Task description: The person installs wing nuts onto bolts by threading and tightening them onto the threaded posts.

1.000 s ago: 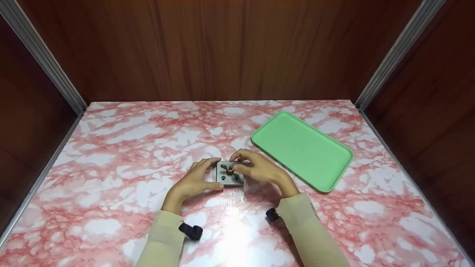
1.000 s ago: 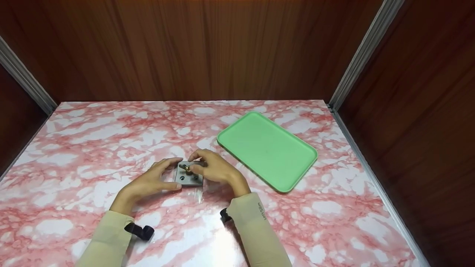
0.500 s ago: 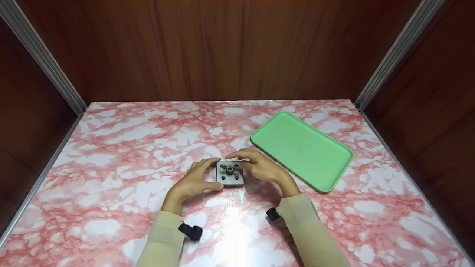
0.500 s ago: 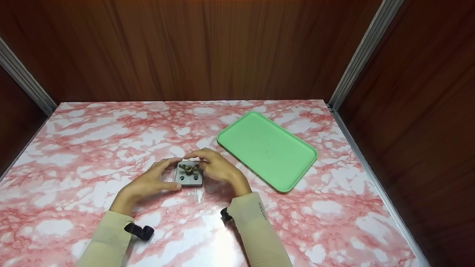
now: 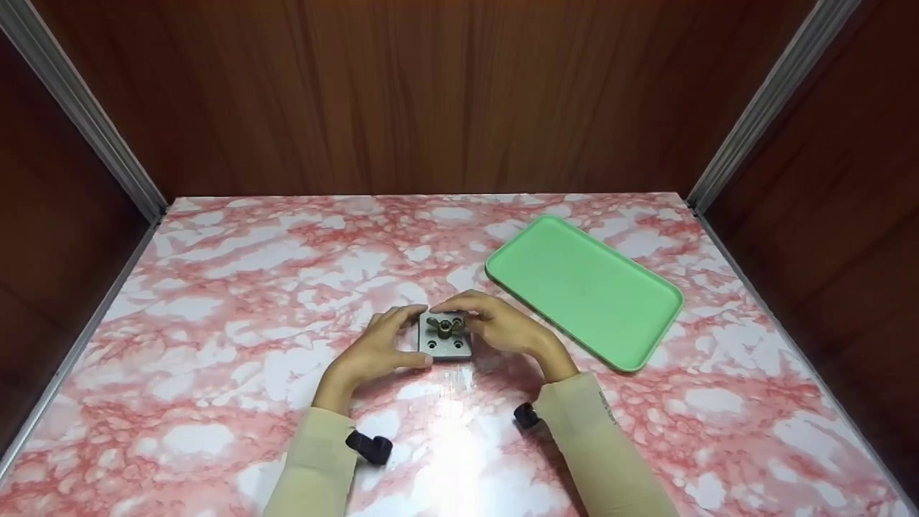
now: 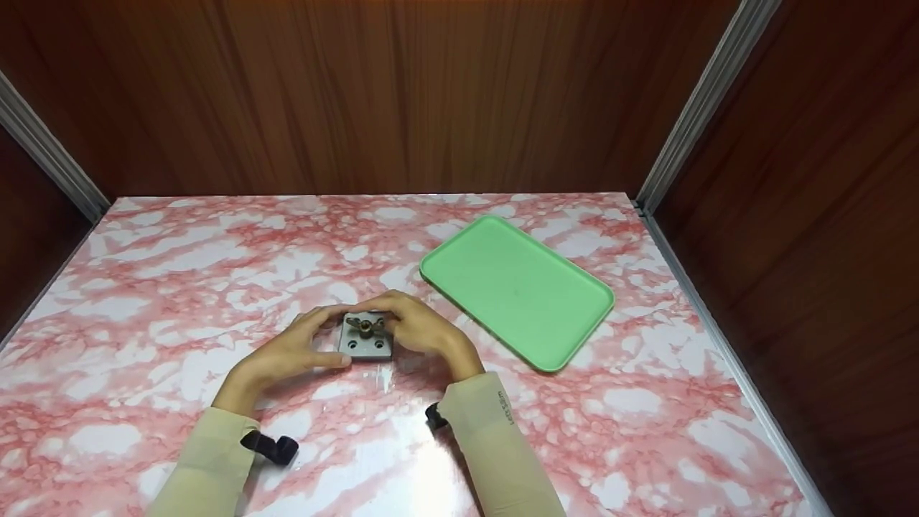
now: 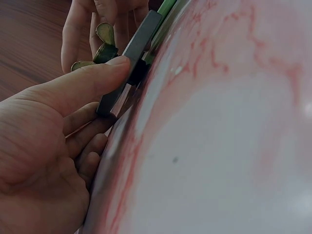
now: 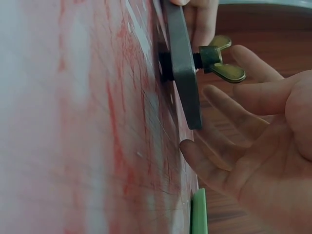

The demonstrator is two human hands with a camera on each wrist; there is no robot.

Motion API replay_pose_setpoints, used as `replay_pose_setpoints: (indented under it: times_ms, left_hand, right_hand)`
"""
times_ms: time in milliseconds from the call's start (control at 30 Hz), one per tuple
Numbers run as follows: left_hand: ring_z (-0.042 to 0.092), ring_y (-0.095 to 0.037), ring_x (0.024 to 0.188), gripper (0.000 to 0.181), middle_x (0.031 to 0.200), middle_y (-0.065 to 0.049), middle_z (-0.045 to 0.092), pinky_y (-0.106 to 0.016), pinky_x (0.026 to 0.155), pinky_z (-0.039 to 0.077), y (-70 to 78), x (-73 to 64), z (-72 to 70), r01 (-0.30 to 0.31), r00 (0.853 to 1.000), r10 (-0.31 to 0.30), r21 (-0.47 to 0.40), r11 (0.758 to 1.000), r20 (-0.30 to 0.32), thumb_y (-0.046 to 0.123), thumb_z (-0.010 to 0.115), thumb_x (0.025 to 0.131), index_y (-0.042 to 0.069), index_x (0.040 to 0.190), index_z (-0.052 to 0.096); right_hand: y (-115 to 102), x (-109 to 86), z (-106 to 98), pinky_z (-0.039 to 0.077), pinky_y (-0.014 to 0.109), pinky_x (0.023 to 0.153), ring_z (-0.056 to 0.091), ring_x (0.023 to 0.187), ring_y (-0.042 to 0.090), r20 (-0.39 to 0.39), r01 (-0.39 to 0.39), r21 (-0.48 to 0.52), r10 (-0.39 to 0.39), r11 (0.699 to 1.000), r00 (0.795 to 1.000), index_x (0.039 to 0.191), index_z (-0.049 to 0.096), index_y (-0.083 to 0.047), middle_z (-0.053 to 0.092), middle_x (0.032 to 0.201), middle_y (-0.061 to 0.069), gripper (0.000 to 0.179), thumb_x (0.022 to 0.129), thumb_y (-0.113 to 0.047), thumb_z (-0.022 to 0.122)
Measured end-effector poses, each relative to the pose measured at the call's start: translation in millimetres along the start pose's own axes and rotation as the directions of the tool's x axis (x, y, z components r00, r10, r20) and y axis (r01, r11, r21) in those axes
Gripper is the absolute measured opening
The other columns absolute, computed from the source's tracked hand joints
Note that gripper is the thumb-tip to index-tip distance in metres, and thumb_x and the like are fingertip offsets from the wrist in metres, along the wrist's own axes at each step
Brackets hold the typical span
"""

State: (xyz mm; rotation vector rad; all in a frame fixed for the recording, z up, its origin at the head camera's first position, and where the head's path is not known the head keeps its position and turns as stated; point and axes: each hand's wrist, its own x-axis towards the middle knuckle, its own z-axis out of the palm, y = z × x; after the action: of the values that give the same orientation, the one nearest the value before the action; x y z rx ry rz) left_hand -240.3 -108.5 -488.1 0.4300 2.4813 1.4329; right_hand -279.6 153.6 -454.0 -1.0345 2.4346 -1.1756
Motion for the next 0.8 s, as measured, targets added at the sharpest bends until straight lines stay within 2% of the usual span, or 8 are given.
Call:
replay_pose_setpoints:
  times_ms: [200,533,800]
  left_hand:
    - [0.04,-0.027,0.141,0.092,0.154,-0.006,0.051,-0.054,0.117,0.037,-0.4,0.4,-0.1,0.003,1.0,-0.003,-0.003,1.0,0.005,0.027,0.092,0.083,0.024,0.162,0.045]
    - [0.04,-0.026,0.141,0.093,0.155,-0.003,0.051,-0.053,0.118,0.036,-0.5,1.8,-1.5,-0.009,1.0,0.009,0.027,1.0,0.011,0.029,0.092,0.083,0.023,0.162,0.045]
    - [0.041,-0.028,0.139,0.092,0.153,-0.006,0.053,-0.054,0.117,0.037,0.9,1.4,-0.7,-0.02,1.0,0.02,0.035,0.999,-0.001,0.03,0.092,0.083,0.021,0.161,0.046]
  right_hand:
    - [-1.0,-0.1,0.3,0.043,0.049,0.116,0.053,0.139,0.026,0.019,-0.022,0.002,0.022,1.0,1.0,0.145,0.068,-0.021,0.063,0.146,0.006,0.059,0.099,0.012,0.05]
    - [0.2,0.2,0.8,0.042,0.049,0.116,0.053,0.138,0.025,0.03,-0.013,-0.016,0.013,1.0,0.999,0.146,0.067,-0.022,0.062,0.145,0.006,0.057,0.1,0.008,0.054]
    - [1.5,-0.4,0.0,0.043,0.049,0.113,0.055,0.136,0.024,0.034,-0.021,-0.007,0.021,1.0,0.999,0.148,0.065,-0.022,0.061,0.146,0.006,0.056,0.1,0.005,0.052]
